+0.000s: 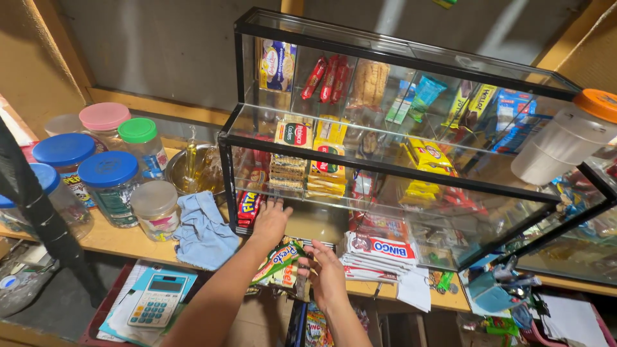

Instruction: The person cleans the glass shelves of a display case using a blue cloth. They remove various snack items, wipe the surfaces, and then place the items back onto the shelves in an organized manner.

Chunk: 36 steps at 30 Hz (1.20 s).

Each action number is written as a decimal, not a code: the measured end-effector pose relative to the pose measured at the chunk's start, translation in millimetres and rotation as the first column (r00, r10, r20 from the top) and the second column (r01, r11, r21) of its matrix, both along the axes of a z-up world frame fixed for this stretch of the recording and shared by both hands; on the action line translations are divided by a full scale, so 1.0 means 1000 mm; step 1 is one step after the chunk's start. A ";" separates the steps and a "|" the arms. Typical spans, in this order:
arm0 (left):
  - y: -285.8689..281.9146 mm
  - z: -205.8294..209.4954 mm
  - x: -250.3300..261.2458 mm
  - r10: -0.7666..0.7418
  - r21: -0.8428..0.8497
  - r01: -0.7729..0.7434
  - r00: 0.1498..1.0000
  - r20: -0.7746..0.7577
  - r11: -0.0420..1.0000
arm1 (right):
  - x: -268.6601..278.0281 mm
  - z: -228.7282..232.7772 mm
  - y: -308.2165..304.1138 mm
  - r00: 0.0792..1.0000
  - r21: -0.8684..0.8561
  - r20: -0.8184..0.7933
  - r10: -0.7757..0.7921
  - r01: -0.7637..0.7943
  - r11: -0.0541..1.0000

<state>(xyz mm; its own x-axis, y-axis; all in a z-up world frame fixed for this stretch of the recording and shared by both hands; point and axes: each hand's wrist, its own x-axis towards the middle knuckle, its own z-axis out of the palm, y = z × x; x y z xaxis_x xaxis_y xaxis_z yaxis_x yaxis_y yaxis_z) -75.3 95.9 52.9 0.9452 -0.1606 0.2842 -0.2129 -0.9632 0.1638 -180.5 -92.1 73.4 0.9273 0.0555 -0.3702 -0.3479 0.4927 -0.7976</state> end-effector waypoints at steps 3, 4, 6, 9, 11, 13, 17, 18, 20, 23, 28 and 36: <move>0.002 -0.024 0.035 -0.042 0.120 0.056 0.993 -0.115 0.991 | 0.001 -0.004 -0.003 1.000 -0.001 -0.007 -0.001 0.001 1.000; 0.001 -0.031 0.046 -0.038 0.133 0.062 0.984 -0.175 0.989 | 0.002 -0.004 -0.004 1.000 -0.010 -0.011 -0.003 0.003 1.000; 0.000 -0.043 0.062 -0.014 0.226 0.066 0.974 -0.225 0.972 | 0.002 -0.005 -0.010 1.000 -0.030 -0.024 -0.007 0.006 1.000; 0.000 -0.060 0.082 0.036 0.357 0.043 0.977 -0.211 0.933 | 0.006 -0.007 -0.014 1.000 -0.018 -0.014 -0.015 0.014 1.000; 0.004 -0.073 0.090 0.058 0.308 0.017 0.971 -0.234 0.951 | 0.007 -0.008 -0.015 0.999 -0.024 -0.028 -0.016 0.016 1.000; 0.012 -0.081 0.096 -0.012 0.281 0.050 0.990 -0.137 0.958 | 0.008 -0.008 -0.014 0.999 -0.025 -0.034 -0.015 0.014 1.000; 0.023 -0.068 0.088 -0.110 0.135 0.117 0.992 -0.059 0.984 | 0.008 -0.005 -0.012 0.999 -0.032 -0.040 -0.009 0.008 0.999; 0.023 -0.059 0.082 -0.085 0.081 0.092 0.993 -0.087 0.992 | 0.009 -0.004 -0.011 0.999 -0.037 -0.043 -0.009 0.007 0.999; 0.019 -0.040 0.064 -0.039 -0.025 0.036 0.988 -0.151 0.999 | 0.010 -0.003 -0.010 0.999 -0.033 -0.033 -0.009 0.008 0.999; 0.015 -0.014 0.029 -0.055 -0.185 0.052 0.998 -0.013 0.981 | 0.013 -0.003 -0.005 1.000 -0.020 -0.020 -0.008 0.007 1.000; 0.014 0.014 -0.016 -0.024 -0.471 0.061 0.996 0.083 0.880 | 0.017 -0.005 0.002 1.000 0.015 0.030 0.003 -0.003 1.000; 0.010 0.050 -0.078 0.104 -0.762 -0.034 0.994 0.044 0.646 | 0.014 0.009 0.015 0.999 0.014 0.036 0.016 -0.016 1.000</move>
<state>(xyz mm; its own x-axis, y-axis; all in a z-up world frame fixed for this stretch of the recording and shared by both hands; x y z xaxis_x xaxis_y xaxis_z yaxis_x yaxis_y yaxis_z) -153.2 105.5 103.0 0.9141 0.2097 0.3471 -0.1960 -0.5209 0.8308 -166.1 -77.0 82.7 0.9389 0.0754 -0.3358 -0.3271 0.4988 -0.8026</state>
